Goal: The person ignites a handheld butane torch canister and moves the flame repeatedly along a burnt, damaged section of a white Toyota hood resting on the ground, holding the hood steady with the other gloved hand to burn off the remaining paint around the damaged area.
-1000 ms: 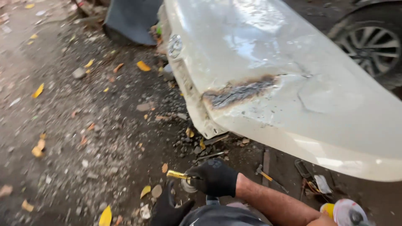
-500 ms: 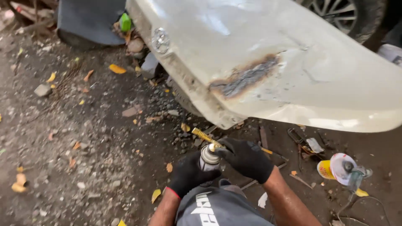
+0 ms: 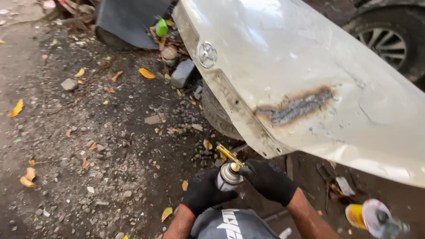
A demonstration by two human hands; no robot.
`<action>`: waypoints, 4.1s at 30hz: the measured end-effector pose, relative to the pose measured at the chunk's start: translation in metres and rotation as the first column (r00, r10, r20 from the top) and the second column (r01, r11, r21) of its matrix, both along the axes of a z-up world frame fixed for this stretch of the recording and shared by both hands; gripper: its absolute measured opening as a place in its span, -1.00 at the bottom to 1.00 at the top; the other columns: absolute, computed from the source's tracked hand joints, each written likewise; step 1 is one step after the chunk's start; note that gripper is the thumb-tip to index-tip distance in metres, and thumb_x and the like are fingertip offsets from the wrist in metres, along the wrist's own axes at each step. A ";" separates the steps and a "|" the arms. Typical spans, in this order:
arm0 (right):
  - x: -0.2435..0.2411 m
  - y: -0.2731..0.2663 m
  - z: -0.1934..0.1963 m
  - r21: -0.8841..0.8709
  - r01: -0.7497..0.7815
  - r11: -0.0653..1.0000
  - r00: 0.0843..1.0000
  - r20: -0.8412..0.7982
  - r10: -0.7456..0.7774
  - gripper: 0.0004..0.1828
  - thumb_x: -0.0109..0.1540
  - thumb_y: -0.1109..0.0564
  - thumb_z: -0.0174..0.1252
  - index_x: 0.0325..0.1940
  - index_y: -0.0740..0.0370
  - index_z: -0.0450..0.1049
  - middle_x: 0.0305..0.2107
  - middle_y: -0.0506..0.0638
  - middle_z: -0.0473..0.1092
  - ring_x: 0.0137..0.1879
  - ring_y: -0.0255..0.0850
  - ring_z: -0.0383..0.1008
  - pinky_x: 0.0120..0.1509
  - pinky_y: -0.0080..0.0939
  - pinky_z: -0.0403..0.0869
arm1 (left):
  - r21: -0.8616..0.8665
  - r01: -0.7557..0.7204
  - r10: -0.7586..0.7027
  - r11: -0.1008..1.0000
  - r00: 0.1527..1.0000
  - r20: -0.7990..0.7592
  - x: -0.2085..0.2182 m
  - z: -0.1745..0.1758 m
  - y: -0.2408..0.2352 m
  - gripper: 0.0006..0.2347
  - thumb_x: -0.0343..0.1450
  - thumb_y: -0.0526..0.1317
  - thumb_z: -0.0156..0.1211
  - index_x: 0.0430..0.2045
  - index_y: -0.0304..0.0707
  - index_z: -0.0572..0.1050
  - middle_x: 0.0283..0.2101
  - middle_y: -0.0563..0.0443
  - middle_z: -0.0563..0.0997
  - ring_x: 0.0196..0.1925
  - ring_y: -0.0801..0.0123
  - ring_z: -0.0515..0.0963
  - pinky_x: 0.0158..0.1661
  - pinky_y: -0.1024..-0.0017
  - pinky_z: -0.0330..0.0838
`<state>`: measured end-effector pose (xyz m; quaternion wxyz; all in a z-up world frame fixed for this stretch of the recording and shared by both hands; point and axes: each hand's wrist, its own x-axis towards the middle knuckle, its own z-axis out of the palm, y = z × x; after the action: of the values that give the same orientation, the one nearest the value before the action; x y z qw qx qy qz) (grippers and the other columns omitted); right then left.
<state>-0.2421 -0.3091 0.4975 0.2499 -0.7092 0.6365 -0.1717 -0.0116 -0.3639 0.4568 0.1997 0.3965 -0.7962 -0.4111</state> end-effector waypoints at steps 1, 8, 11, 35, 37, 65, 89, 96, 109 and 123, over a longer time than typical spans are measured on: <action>-0.002 -0.003 -0.001 -0.013 -0.006 1.000 0.999 -0.032 0.005 -0.63 0.35 -0.11 0.03 -0.24 0.25 0.49 -0.38 0.24 0.48 -0.19 0.20 0.49 -0.14 0.14 0.42 | 0.078 0.012 -0.011 0.997 1.000 -0.013 -0.001 -0.003 0.000 -0.53 0.09 0.05 0.56 -0.18 -0.05 0.63 -0.28 -0.10 0.71 -0.24 0.09 0.70 -0.20 0.20 0.56; -0.028 -0.016 -0.018 -0.353 -0.199 0.914 0.979 -0.120 0.167 -0.68 0.29 -0.04 0.12 -0.21 0.31 0.47 -0.44 0.25 0.46 -0.32 0.21 0.46 -0.31 0.18 0.37 | 0.064 -0.031 0.027 0.997 0.998 0.058 -0.015 -0.005 0.000 -0.57 0.11 0.13 0.52 -0.30 -0.08 0.66 -0.31 -0.07 0.71 -0.27 0.12 0.70 -0.18 0.21 0.54; -0.028 -0.023 -0.008 -0.200 -0.150 0.968 0.988 -0.071 0.138 -0.72 0.30 -0.04 0.13 -0.27 0.24 0.49 -0.48 0.22 0.47 -0.31 0.20 0.49 -0.29 0.17 0.39 | 0.007 -0.055 0.055 0.998 0.998 0.020 -0.019 -0.012 0.002 -0.56 0.11 0.14 0.52 -0.31 -0.10 0.65 -0.30 -0.08 0.71 -0.27 0.11 0.69 -0.19 0.21 0.54; -0.044 -0.029 -0.055 0.225 0.007 0.974 0.613 0.769 -0.182 -0.62 0.38 -0.07 0.05 0.02 0.30 0.51 -0.21 0.09 0.58 -0.11 -0.17 0.59 0.02 -0.18 0.55 | 0.071 0.126 -0.084 0.989 0.900 -0.428 -0.041 -0.019 -0.013 -0.56 0.18 -0.12 0.52 -0.08 -0.21 0.59 -0.13 -0.01 0.74 -0.08 0.31 0.73 -0.03 0.31 0.60; -0.039 -0.026 -0.067 0.221 0.005 0.975 0.640 0.748 -0.173 -0.61 0.41 -0.04 0.04 0.06 0.35 0.51 -0.15 0.08 0.55 -0.04 -0.22 0.55 0.08 -0.19 0.52 | 0.094 0.202 -0.139 0.975 0.880 -0.454 -0.050 -0.020 -0.019 -0.56 0.19 -0.15 0.51 -0.06 -0.24 0.57 -0.12 -0.02 0.73 -0.07 0.31 0.72 -0.03 0.30 0.60; -0.001 -0.020 -0.090 0.515 -0.530 0.674 -0.197 0.698 -0.689 -0.43 0.27 -0.07 -0.15 0.18 0.40 0.40 -0.12 0.33 0.54 -0.12 0.31 0.61 -0.03 0.52 0.54 | 0.272 0.090 0.144 0.958 0.668 -0.730 -0.042 -0.036 -0.004 -0.44 0.32 -0.17 0.47 0.19 -0.36 0.40 0.06 -0.09 0.64 0.11 0.28 0.61 0.14 0.26 0.54; 0.003 -0.049 -0.081 0.197 0.033 0.980 0.314 0.929 -0.197 -0.65 0.30 0.09 0.09 0.14 0.25 0.33 -0.13 0.04 0.52 -0.10 -0.20 0.59 -0.02 -0.14 0.59 | 0.552 0.124 0.468 0.825 0.398 -0.789 0.028 -0.057 0.005 -0.41 0.23 -0.20 0.47 0.15 -0.44 0.41 0.02 -0.16 0.66 0.05 0.19 0.65 0.11 0.19 0.54; 0.006 -0.053 -0.045 0.213 0.040 0.976 0.420 0.883 -0.210 -0.62 0.34 0.01 0.05 0.17 0.24 0.33 -0.26 0.00 0.50 -0.27 -0.25 0.56 -0.20 -0.21 0.55 | 0.405 -0.057 0.262 0.913 0.842 -0.472 0.034 -0.029 0.019 -0.30 0.05 -0.37 0.51 0.18 -0.33 0.45 -0.04 -0.02 0.69 -0.05 0.41 0.66 0.04 0.36 0.58; 0.013 -0.049 -0.039 0.142 -0.061 0.988 0.672 0.738 -0.065 -0.57 0.26 0.00 0.27 0.11 0.26 0.39 -0.40 -0.13 0.38 -0.41 -0.44 0.30 -0.39 -0.38 0.32 | 0.532 0.005 0.335 0.847 0.772 -0.540 0.023 -0.045 0.050 -0.25 0.05 -0.38 0.50 0.24 -0.37 0.42 -0.09 0.05 0.64 -0.12 0.45 0.60 -0.10 0.41 0.55; -0.001 -0.058 -0.074 0.086 0.114 0.990 0.718 0.682 -0.142 -0.41 0.57 -0.07 -0.22 -0.16 0.43 0.55 -0.59 0.16 0.32 -0.56 -0.25 0.32 -0.47 -0.25 0.32 | 0.362 0.017 0.209 0.932 0.791 -0.575 0.009 -0.057 0.063 -0.24 0.07 -0.33 0.58 0.24 -0.33 0.39 0.14 -0.04 0.63 0.16 0.33 0.62 0.19 0.32 0.51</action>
<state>-0.2429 -0.3675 0.4236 0.4682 -0.5449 0.5496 -0.4263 -0.0027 -0.3014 0.4003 0.3907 0.3137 -0.5832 -0.6394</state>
